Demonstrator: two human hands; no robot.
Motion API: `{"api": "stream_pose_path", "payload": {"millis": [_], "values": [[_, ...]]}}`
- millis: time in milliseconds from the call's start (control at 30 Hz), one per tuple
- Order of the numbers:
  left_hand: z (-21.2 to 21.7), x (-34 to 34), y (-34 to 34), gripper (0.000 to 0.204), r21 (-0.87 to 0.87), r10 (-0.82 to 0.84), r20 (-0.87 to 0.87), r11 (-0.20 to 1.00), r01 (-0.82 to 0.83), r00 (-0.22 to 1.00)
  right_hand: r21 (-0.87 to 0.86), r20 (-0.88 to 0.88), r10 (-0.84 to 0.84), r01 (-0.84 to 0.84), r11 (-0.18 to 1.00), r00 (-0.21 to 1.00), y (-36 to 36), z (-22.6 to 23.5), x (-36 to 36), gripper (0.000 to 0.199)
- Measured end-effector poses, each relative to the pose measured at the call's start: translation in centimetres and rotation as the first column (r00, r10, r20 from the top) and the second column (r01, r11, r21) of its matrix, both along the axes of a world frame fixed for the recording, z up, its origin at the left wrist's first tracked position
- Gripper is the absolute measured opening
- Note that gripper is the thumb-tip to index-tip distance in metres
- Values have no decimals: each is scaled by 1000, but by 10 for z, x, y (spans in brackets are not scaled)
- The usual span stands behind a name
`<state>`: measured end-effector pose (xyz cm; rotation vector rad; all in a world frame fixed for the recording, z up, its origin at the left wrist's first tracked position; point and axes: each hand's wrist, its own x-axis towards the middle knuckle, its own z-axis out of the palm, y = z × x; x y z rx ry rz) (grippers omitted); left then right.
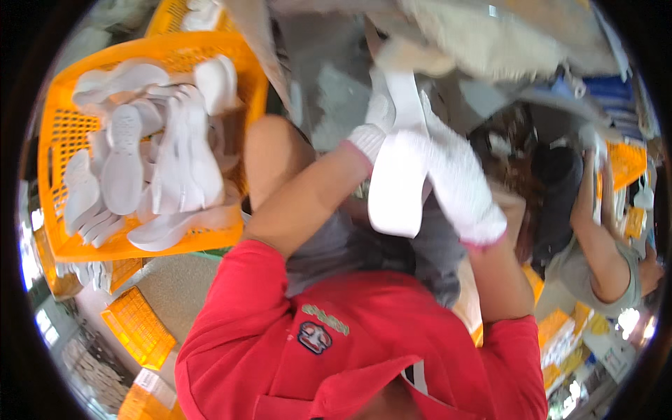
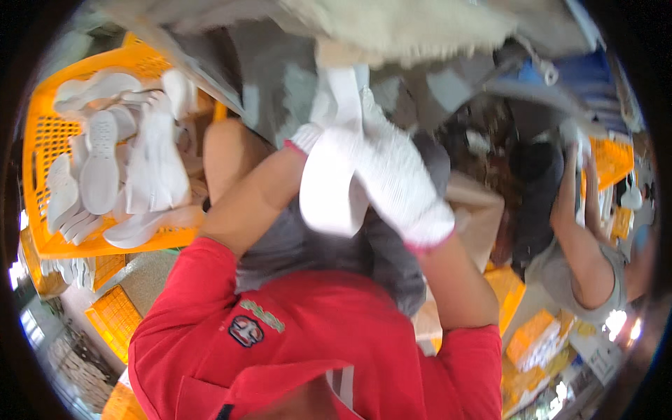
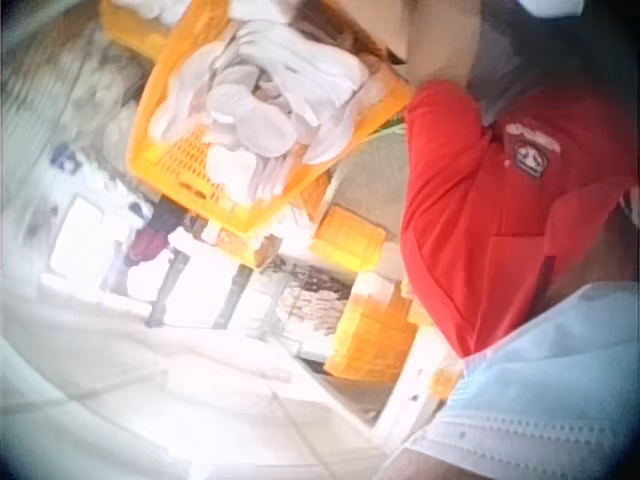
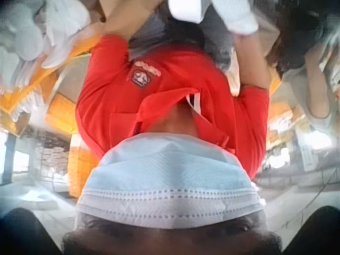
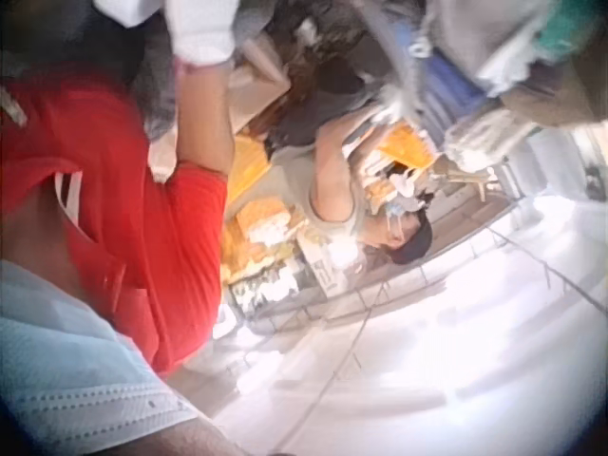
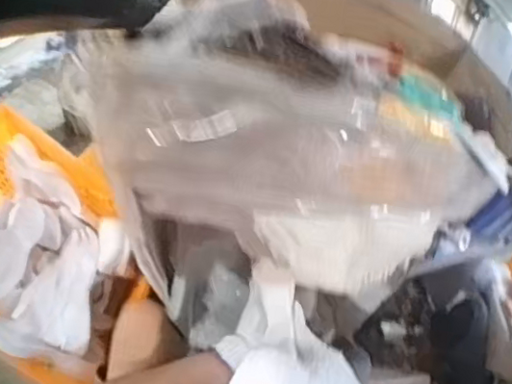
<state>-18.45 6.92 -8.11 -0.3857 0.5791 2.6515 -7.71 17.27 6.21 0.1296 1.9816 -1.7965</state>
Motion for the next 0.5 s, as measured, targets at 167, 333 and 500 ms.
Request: {"api": "stream_pose_path", "payload": {"millis": [167, 333, 500], "values": [[-23, 17, 9, 53, 90, -62, 70, 994, 56, 996, 652, -180, 81, 57, 756, 980, -20, -5, 56, 100], [-10, -28, 1, 58, 48, -1, -67, 999, 4, 998, 698, -587, 198, 367, 614, 785, -15, -19, 6, 69], [1, -20, -12, 63, -82, -23, 32, 996, 25, 999, 699, -597, 267, 327, 636, 756, -10, -30, -26, 57]]}}
